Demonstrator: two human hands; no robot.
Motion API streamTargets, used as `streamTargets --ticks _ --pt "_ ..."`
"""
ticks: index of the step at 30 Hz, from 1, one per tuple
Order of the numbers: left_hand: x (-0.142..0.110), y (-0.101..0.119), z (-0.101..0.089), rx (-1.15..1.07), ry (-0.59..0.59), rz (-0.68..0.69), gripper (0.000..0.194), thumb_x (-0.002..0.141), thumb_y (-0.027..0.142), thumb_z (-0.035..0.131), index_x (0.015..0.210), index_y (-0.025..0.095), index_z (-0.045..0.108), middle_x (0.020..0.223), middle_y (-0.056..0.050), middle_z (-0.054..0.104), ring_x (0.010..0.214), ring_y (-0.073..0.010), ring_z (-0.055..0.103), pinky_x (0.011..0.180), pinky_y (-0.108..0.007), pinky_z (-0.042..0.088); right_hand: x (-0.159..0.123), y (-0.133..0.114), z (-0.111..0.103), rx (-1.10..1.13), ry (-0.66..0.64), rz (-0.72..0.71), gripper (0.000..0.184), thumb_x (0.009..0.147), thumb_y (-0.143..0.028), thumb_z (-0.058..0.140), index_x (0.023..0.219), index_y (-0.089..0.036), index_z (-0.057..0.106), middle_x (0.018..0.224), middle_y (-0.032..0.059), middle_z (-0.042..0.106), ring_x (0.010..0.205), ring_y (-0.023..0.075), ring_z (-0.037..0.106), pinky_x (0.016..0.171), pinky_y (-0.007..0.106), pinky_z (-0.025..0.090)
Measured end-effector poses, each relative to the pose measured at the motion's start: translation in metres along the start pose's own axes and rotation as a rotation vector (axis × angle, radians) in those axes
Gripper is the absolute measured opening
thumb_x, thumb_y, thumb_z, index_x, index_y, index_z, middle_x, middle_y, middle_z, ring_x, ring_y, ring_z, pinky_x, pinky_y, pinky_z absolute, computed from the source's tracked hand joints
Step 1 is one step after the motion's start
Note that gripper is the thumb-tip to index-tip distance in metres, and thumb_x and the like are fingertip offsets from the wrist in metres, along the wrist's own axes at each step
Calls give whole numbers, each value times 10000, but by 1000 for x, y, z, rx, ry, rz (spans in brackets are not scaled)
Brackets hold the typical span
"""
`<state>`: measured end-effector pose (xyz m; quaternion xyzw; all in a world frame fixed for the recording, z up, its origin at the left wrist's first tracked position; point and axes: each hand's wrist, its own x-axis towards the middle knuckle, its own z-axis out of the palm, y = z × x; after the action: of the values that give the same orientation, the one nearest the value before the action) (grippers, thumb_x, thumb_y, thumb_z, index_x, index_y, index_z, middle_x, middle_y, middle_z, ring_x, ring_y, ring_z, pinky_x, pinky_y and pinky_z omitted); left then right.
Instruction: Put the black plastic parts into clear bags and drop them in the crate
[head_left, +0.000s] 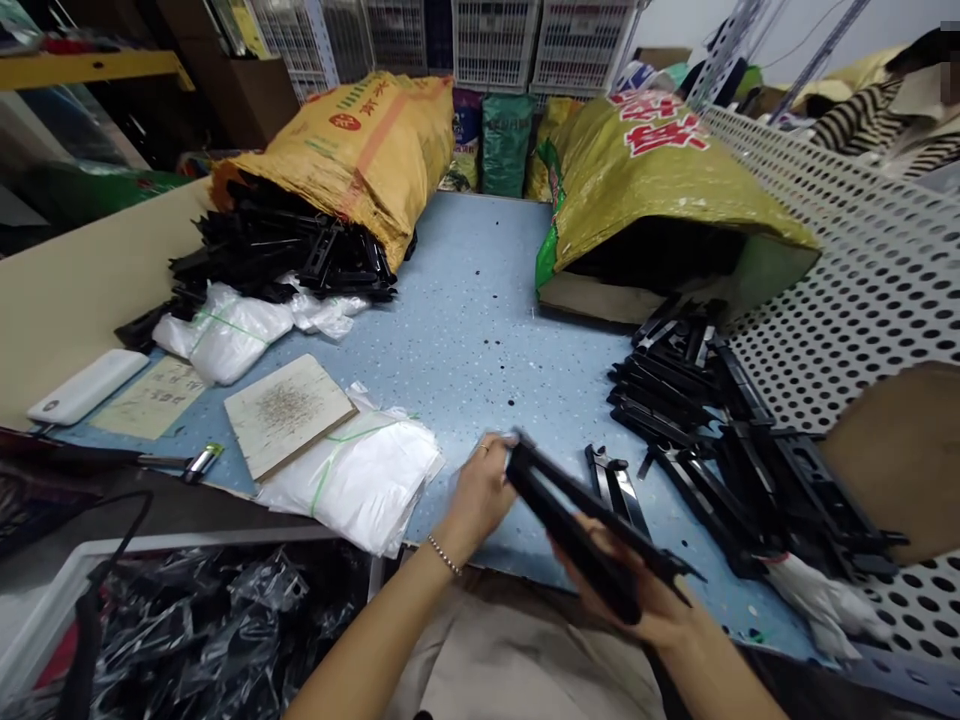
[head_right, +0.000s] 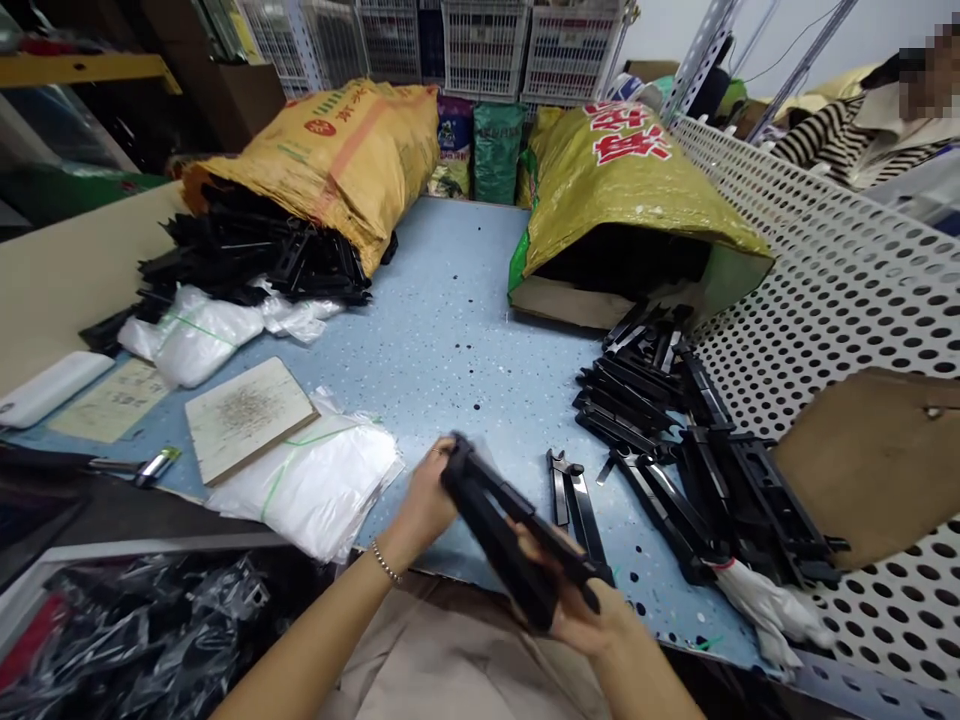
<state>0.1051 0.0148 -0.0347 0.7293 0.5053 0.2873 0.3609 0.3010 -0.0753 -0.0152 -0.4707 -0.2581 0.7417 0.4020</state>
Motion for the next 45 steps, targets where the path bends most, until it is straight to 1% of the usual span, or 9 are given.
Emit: streamTargets --ticks 5,14,17,21,27,32,37,40,45 --pt "-1 -8 -5 10 11 89 604 824 124 422 1416 228 354 1410 -84 432 1294 -142 476 1117 -321 450 6 18 11 601 -249 266 384 793 -375 714 1053 -123 588 780 -18 498 446 -49 223 359 47 219" --pt "-26 -5 -19 405 45 503 724 858 68 318 1516 209 51 1505 -122 346 1347 -163 460 1018 -282 539 20 22 8 741 -456 306 323 910 -299 600 1129 -71 535 827 -14 511 447 -59 278 386 32 282" --pt "-40 -1 -26 457 51 672 697 871 74 328 1508 215 79 1440 -72 458 1263 -110 531 971 -234 560 25 23 12 664 -429 297 251 895 -311 618 981 -81 565 819 -1 536 434 -57 266 366 44 251" --pt "-58 1 -28 432 121 701 676 880 97 353 1500 220 113 1366 -46 534 1196 -86 573 927 -211 580 29 24 34 476 -128 151 345 758 -371 744 880 -128 533 665 -39 480 420 -29 276 354 74 224" --pt "-77 11 -27 330 32 685 690 875 166 400 1501 187 109 1338 -86 528 1204 -109 559 932 -246 581 33 21 61 -149 247 -188 685 700 -418 743 1259 -220 402 631 -69 434 467 36 360 420 138 300" --pt "-76 15 -31 370 -1 435 842 818 550 500 1497 193 151 1272 -136 521 1022 -167 625 787 -306 604 41 25 53 -694 246 -323 294 854 -392 536 1023 -153 518 724 -8 526 627 88 482 574 192 400" --pt "-61 0 -48 420 -36 231 714 817 406 551 1461 296 262 1481 -142 325 1021 -170 638 715 -284 583 39 7 69 -1140 219 -707 178 916 -291 501 946 -153 608 826 32 538 765 111 500 715 234 404" --pt "-54 -8 -61 220 -43 293 531 840 283 512 1362 250 422 1503 -114 337 1163 -156 588 853 -286 572 35 -11 95 -1121 67 -890 137 913 -269 552 891 -161 634 884 54 512 874 126 507 791 248 428" --pt "-79 -4 -121 -178 54 245 276 859 341 520 993 114 602 1012 -83 676 1016 -72 615 948 -233 512 29 -24 128 -836 -260 -825 148 927 -205 531 1008 -210 655 1040 63 577 1024 145 557 905 290 466"
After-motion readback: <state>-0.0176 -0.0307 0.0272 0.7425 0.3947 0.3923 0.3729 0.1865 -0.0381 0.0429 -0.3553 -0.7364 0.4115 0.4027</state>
